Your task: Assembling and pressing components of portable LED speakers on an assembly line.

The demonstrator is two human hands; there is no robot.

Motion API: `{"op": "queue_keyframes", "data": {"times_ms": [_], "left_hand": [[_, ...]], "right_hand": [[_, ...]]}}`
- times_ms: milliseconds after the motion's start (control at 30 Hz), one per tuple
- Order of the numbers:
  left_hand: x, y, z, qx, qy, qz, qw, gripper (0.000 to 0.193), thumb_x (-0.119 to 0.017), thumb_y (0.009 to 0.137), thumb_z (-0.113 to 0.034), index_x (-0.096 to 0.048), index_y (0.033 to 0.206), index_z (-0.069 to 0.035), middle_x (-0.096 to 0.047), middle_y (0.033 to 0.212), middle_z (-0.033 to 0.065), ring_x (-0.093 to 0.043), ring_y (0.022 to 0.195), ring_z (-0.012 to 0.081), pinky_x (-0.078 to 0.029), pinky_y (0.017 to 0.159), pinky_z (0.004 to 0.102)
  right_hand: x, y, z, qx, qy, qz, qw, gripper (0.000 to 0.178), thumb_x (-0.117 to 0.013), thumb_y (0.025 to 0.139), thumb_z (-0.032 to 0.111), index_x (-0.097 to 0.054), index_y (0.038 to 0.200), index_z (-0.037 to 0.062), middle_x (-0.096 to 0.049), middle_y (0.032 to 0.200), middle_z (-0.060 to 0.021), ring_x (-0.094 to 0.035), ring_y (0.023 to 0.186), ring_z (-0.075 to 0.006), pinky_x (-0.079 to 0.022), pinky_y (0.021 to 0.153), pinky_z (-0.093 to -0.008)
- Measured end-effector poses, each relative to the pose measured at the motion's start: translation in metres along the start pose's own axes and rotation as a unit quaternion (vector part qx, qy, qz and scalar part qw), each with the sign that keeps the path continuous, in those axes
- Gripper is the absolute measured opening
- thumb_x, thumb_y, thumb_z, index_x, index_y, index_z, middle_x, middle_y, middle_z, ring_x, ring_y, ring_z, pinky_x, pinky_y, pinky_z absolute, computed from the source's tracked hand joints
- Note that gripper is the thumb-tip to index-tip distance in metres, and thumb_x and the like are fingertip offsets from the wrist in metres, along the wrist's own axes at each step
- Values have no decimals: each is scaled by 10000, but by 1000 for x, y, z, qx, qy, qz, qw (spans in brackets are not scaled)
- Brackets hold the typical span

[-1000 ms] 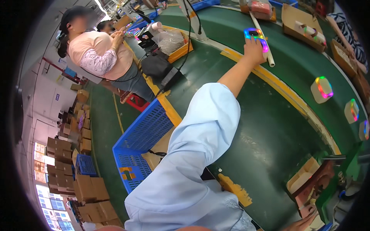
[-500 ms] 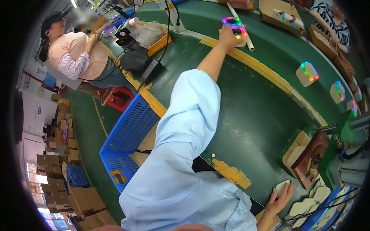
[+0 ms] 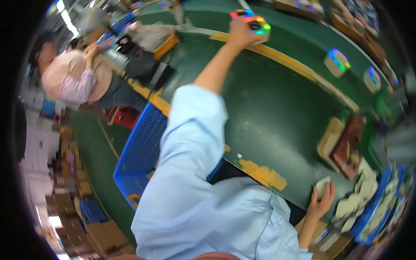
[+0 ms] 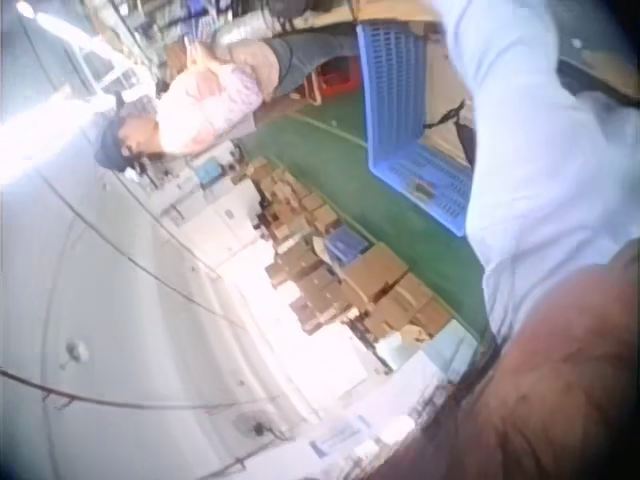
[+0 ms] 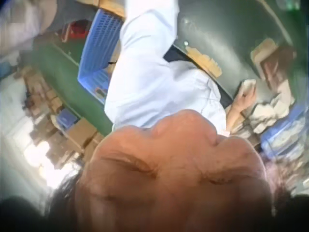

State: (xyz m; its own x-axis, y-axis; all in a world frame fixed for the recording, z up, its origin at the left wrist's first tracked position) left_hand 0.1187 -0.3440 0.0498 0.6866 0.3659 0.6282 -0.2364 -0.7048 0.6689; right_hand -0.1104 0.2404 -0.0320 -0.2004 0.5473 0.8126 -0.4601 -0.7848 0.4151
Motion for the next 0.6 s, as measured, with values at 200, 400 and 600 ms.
{"op": "queue_keyframes", "data": {"times_ms": [200, 400, 600], "left_hand": [[112, -157, -117, -112, -215, 211, 947, 817, -883, 581, -348, -575, 1275, -48, -559, 1207, 193, -533, 1121, 395, -449, 991, 437], [121, -290, -184, -107, -320, 315, 887, 1053, -922, 558, -278, -408, 1431, 8, -504, 1347, 198, -517, 1244, 364, -414, 1072, 418], [108, -316, -183, -14, -403, 365, 839, 1088, -893, 576, -227, -341, 1494, -37, -522, 1354, 167, -538, 1245, 312, -441, 1051, 395]], "right_hand": [[9, -2, 56, 38, 160, 25, 986, 503, -771, 766, 49, -607, 1237, -8, -578, 1322, -230, -583, 1168, -384, -473, 997, -422], [5, 32, 130, 240, 244, 29, 939, 608, -841, 710, 139, -587, 1250, 20, -562, 1310, -231, -565, 1164, -431, -479, 969, -493], [-25, 56, 140, 300, 158, 89, 937, 525, -782, 778, 177, -595, 1245, 27, -569, 1312, -180, -554, 1215, -392, -439, 1045, -518]]}}
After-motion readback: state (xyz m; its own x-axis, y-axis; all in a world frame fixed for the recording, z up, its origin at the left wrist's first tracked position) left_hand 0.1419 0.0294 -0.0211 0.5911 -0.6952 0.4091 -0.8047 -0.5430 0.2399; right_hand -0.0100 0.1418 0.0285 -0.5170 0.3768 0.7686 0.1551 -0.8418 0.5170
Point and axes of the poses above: each hand's wrist, its own y-axis towards the middle knuckle, its own x-axis out of the back of the hand, z = x × y, the point moved 2 cm from there along y, towards the middle knuckle
